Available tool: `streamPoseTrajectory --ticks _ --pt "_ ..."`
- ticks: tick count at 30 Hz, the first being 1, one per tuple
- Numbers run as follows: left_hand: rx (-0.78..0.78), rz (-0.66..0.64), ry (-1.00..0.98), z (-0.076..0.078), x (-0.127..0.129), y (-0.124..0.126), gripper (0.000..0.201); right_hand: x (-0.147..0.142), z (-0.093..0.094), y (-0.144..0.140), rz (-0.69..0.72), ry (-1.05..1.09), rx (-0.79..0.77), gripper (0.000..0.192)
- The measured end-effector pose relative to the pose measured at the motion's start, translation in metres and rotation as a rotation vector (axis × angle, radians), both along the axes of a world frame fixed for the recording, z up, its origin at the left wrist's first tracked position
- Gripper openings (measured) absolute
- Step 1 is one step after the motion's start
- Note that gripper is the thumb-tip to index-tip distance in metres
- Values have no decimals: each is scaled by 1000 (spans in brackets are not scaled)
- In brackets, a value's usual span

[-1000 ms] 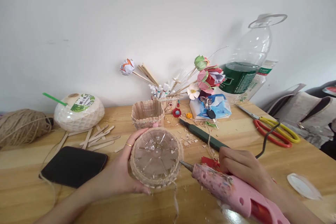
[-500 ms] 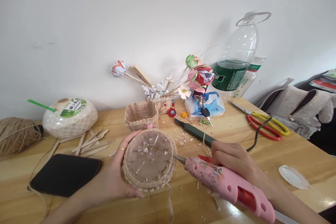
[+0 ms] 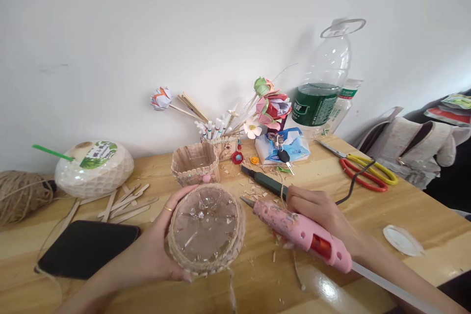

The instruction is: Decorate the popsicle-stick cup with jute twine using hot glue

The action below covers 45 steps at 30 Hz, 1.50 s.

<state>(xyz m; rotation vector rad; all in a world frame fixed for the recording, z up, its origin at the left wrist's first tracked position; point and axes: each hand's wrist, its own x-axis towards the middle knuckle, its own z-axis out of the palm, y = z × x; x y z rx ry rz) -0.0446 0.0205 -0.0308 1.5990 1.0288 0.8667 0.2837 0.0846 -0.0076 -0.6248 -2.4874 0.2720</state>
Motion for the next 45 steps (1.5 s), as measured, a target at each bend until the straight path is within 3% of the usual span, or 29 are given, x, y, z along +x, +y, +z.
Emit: streamPoseTrajectory --ticks 4,8,12,15,18,20,23,25,28,31,34,36,37,39,42,45 --pt "-21 -78 30 15 -10 4 109 0 7 1 -257 -123 -88 20" --pt "-20 -164 106 27 -26 9 100 13 -6 13 -505 -191 -133 13" --pt "39 -174 92 31 -37 9 91 24 -16 28 -467 -177 -257 30" --pt "109 -150 71 38 -41 4 77 30 -5 32 -343 -201 -366 49" --pt "228 -63 54 47 -40 -7 63 35 11 32 -233 -212 -494 48" --pt "345 2 90 52 -35 -15 50 33 19 28 -309 -111 -418 39" --pt "521 99 193 57 -24 -27 32 14 26 5 -539 125 -110 18" --pt "628 123 228 58 -16 -33 28 -8 27 -23 -535 186 -31 12" --pt "746 102 277 56 -6 -38 29 -44 21 -70 -264 77 -195 13" --pt "824 67 304 52 -1 -42 28 -69 10 -103 -155 65 -455 20" --pt "871 63 315 46 3 -43 26 -79 5 -114 -51 90 -847 40" --pt "893 80 312 42 5 -43 25 -81 9 -115 48 71 -1047 39" --pt "903 90 304 41 6 -42 24 -81 13 -114 60 66 -1068 35" --pt "919 105 284 40 7 -42 22 -82 24 -110 -18 67 -946 31" --pt "946 108 264 40 8 -42 19 -81 43 -102 -152 74 -633 34" --pt "990 106 265 40 9 -42 17 -81 54 -93 -186 54 -493 33"
